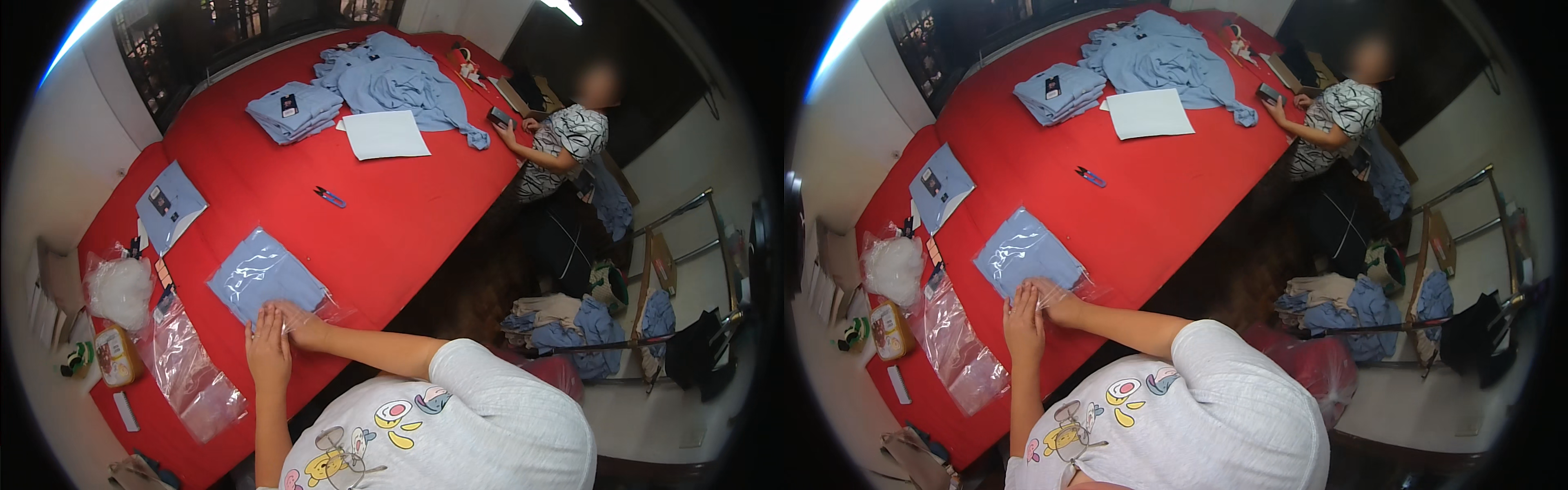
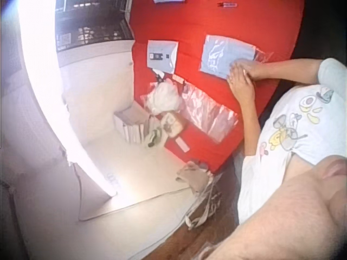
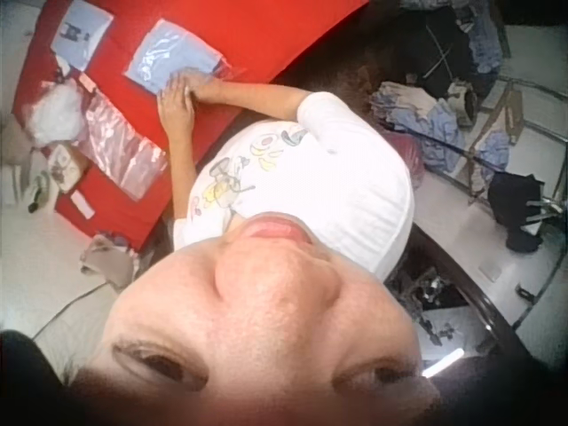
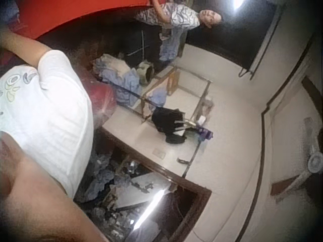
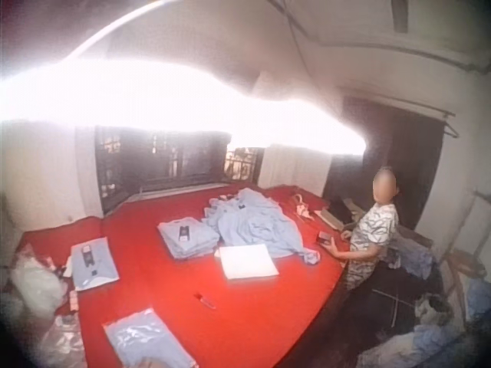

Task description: The person places a folded light blue shirt into a clear plastic bag, seals the bag by pressing the adhesive strip, and stacks it with other bagged shirts on a red surface.

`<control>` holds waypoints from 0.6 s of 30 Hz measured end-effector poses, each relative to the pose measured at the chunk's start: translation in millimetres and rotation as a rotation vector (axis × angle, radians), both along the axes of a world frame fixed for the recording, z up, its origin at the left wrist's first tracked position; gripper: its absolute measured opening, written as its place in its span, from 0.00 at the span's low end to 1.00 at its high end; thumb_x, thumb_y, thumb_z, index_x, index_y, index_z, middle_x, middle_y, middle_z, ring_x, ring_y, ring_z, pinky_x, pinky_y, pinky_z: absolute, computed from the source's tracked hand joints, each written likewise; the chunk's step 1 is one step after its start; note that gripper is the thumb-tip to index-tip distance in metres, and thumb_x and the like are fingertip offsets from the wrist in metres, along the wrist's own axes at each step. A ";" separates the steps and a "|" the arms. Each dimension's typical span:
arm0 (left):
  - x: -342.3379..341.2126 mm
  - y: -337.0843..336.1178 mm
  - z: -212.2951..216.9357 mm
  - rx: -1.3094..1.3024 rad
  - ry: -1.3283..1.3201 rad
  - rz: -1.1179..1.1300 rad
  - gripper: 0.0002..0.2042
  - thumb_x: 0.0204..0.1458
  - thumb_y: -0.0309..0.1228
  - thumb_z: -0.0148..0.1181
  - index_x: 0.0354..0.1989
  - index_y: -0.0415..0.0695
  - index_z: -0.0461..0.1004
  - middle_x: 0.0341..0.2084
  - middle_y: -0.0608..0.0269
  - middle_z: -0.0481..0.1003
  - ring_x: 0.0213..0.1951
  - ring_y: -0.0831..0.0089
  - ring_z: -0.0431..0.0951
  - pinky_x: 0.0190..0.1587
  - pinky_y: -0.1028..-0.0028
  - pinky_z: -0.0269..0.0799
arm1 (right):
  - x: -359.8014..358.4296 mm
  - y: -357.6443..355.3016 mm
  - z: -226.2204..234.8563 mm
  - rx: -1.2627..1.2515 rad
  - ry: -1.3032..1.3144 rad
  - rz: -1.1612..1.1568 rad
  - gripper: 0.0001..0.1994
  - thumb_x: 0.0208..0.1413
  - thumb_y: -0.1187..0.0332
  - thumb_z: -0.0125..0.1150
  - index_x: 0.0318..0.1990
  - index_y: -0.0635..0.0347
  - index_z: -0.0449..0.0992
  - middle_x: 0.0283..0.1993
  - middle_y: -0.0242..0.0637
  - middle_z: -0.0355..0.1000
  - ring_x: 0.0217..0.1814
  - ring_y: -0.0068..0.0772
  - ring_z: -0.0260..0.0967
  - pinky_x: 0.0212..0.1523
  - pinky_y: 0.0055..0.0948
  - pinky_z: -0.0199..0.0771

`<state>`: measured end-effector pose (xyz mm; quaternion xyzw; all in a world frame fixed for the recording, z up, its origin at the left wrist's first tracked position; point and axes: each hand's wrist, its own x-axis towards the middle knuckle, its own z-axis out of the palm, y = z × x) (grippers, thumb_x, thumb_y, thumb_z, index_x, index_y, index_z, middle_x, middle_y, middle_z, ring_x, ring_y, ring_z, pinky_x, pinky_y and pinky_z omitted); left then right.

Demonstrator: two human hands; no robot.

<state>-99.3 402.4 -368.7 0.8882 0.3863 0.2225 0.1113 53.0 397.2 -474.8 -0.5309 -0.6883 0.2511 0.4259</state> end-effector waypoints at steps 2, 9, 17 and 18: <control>-0.7 -4.3 11.0 0.013 0.013 -0.057 0.16 0.68 0.30 0.57 0.60 0.40 0.80 0.64 0.54 0.78 0.71 0.55 0.71 0.76 0.48 0.56 | -14.1 26.8 -0.4 -0.010 -0.077 -0.006 0.27 0.70 0.63 0.56 0.73 0.64 0.66 0.81 0.55 0.53 0.84 0.58 0.49 0.80 0.50 0.56; -5.1 -25.7 20.0 -0.158 -0.008 -0.164 0.17 0.67 0.32 0.59 0.60 0.40 0.80 0.64 0.52 0.77 0.70 0.54 0.72 0.75 0.48 0.57 | -36.8 77.9 -3.6 0.031 -0.682 -0.034 0.35 0.68 0.48 0.56 0.80 0.47 0.61 0.88 0.54 0.37 0.89 0.68 0.27 0.79 0.77 0.32; 6.7 51.1 12.5 -0.406 -0.194 -0.034 0.23 0.69 0.40 0.57 0.71 0.49 0.73 0.75 0.48 0.63 0.77 0.49 0.59 0.78 0.47 0.50 | -29.3 57.2 27.6 0.000 -0.631 0.084 0.34 0.70 0.46 0.51 0.80 0.41 0.59 0.88 0.54 0.36 0.89 0.69 0.25 0.78 0.82 0.26; 19.5 70.9 6.9 -0.399 -0.132 -0.032 0.26 0.69 0.43 0.57 0.74 0.53 0.70 0.79 0.48 0.57 0.80 0.49 0.54 0.79 0.45 0.46 | -29.4 57.8 12.1 0.063 -0.573 0.036 0.36 0.69 0.46 0.50 0.81 0.47 0.57 0.87 0.54 0.38 0.89 0.67 0.27 0.79 0.80 0.27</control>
